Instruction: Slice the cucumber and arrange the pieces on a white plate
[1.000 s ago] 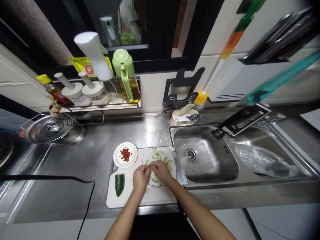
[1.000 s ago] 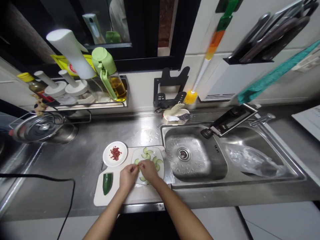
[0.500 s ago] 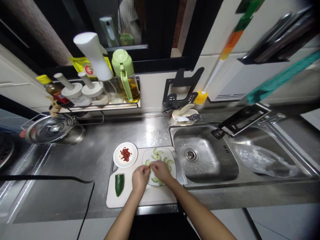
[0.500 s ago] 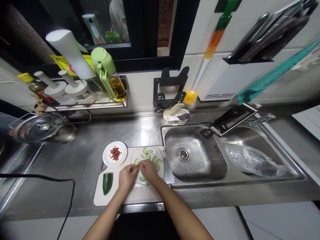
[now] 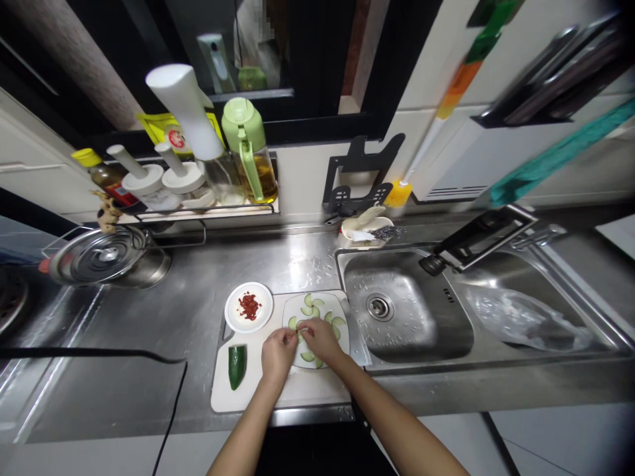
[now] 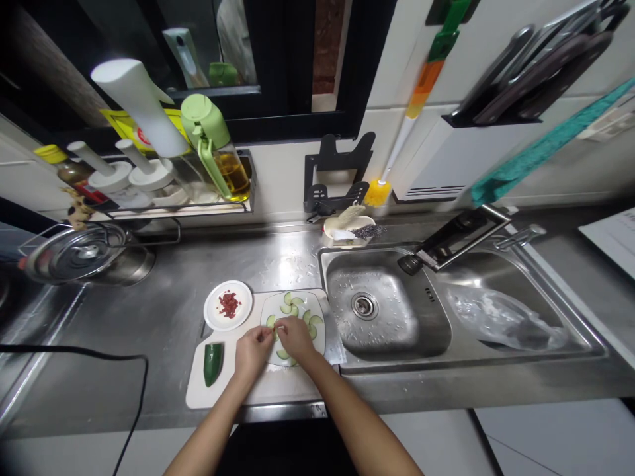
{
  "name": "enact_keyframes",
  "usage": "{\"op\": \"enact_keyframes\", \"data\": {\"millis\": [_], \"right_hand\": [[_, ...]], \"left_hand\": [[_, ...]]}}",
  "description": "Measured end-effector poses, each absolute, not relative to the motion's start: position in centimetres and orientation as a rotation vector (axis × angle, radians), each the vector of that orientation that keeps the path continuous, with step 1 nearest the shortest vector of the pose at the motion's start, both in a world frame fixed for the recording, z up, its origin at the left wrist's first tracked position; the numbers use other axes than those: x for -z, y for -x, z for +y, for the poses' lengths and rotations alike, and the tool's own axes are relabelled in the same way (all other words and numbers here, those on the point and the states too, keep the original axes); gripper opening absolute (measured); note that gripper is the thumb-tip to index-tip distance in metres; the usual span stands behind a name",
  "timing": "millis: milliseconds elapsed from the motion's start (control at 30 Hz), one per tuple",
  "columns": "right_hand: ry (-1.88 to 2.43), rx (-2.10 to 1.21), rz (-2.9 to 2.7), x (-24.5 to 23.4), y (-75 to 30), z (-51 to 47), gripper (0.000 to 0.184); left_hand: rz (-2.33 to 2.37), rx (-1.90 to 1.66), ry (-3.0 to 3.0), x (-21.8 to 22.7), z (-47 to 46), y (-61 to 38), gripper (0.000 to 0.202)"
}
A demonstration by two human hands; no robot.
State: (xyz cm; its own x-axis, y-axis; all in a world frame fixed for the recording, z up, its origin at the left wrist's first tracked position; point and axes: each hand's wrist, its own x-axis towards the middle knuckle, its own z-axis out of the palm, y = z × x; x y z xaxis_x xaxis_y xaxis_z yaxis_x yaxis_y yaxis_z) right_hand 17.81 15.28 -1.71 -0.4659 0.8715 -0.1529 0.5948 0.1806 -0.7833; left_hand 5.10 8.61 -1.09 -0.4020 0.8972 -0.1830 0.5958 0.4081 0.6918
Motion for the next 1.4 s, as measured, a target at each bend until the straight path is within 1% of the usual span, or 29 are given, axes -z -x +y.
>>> {"op": "enact_keyframes", "data": {"millis": [467,800,900,1000,1067,1133,1200,1233,1400], "right_hand": [[1.416,-1.213,-2.095,1.3,-17.9,15.3,0.021],[1.44,-1.353,-1.902,1.2,-18.0,15.2,0.015],[1.484,-1.428,-1.739,0.8,-18.2,15.1,0.013],[1.508,-1.545,-1.558,0.0,-18.7,14.6,0.032],[1.462,-1.757,-1.288,-0.6,-19.3,14.2,0.044],[1.317,-2.059,-0.782,-1.3,-19.9,13.7,0.05],[1.18,-2.211,-0.417,-1.9,-20.5,13.2,0.052],[1.144,-2.239,-0.33,-2.1,-20.7,12.9,0.051],[1.089,-2.269,-0.185,-2.7,-21.0,11.4,0.05]], "left_hand": [[2.128,-0.717,-1.28,0.9,8.4,-4.8,0.014],[2.142,-0.718,-1.306,0.6,8.7,-5.1,0.015],[2.148,-0.734,-1.324,0.1,8.5,-5.0,0.017],[2.142,-0.815,-1.358,-0.7,8.0,-4.7,0.018],[2.118,-0.886,-1.39,-1.3,7.7,-4.8,0.018],[2.068,-0.945,-1.431,-1.9,7.3,-5.2,0.018],[1.992,-0.988,-1.482,-2.4,7.0,-5.9,0.018],[1.952,-0.999,-1.509,-2.6,6.8,-6.3,0.018],[1.798,-0.939,-1.593,-2.7,6.3,-8.2,0.015]]}}
